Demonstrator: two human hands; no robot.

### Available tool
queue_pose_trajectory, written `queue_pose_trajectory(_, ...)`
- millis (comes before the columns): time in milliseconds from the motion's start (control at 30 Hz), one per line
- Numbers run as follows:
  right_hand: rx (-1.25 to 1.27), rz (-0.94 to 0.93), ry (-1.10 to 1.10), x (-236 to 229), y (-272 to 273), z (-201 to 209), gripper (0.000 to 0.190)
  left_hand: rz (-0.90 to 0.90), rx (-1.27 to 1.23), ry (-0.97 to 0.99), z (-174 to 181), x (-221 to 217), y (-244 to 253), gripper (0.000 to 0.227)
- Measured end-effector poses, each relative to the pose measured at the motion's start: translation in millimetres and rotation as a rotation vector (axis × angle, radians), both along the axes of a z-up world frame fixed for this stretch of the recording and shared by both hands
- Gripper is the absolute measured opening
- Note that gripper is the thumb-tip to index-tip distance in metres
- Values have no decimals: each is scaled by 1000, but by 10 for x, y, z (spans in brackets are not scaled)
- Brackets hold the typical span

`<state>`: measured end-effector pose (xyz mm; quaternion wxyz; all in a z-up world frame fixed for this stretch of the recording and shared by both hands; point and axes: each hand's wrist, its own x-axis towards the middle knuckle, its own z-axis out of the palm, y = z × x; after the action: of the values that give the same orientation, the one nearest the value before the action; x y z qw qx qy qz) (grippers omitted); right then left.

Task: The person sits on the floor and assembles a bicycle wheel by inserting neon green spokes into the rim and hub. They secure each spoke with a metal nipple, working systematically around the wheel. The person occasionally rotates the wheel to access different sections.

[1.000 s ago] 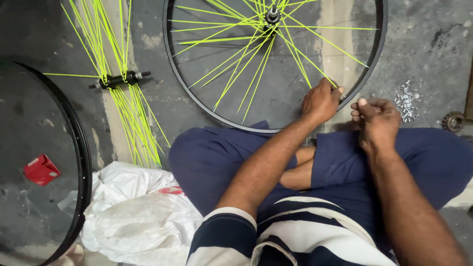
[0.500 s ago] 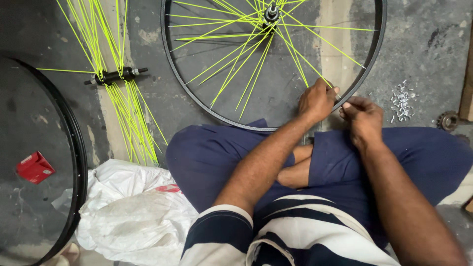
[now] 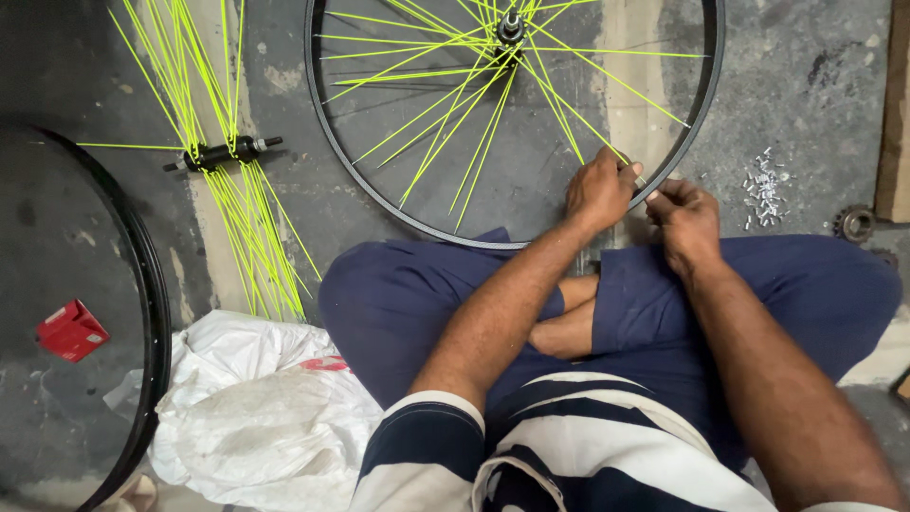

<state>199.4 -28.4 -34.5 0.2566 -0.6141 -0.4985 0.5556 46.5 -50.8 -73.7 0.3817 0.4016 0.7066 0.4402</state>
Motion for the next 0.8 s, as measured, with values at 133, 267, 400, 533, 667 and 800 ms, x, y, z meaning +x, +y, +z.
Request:
queue_pose_trajectory(133, 22, 5, 25, 18, -35, 27, 19, -2, 10, 13, -40, -4, 3, 37)
queue_pose_trajectory(267, 100, 18, -4, 17, -25, -15, 20, -24, -10, -7, -51, -25, 7, 37)
queue_pose_trajectory(400, 170, 32, -126, 27, -49, -15, 18, -38, -43, -37, 36, -70, 0, 36)
queue_pose_trajectory(533, 278, 125, -234, 5, -93, 8, 17, -84, -127, -25, 333, -220, -41, 34)
queue_pose_trajectory(667, 365, 117, -195, -6, -84, -19, 22, -195, -182, 256, 707, -365, -64, 34)
queue_pose_trajectory(800, 407, 146, -328, 20, -58, -80, 19, -426, 427, 529, 615, -433, 120, 27)
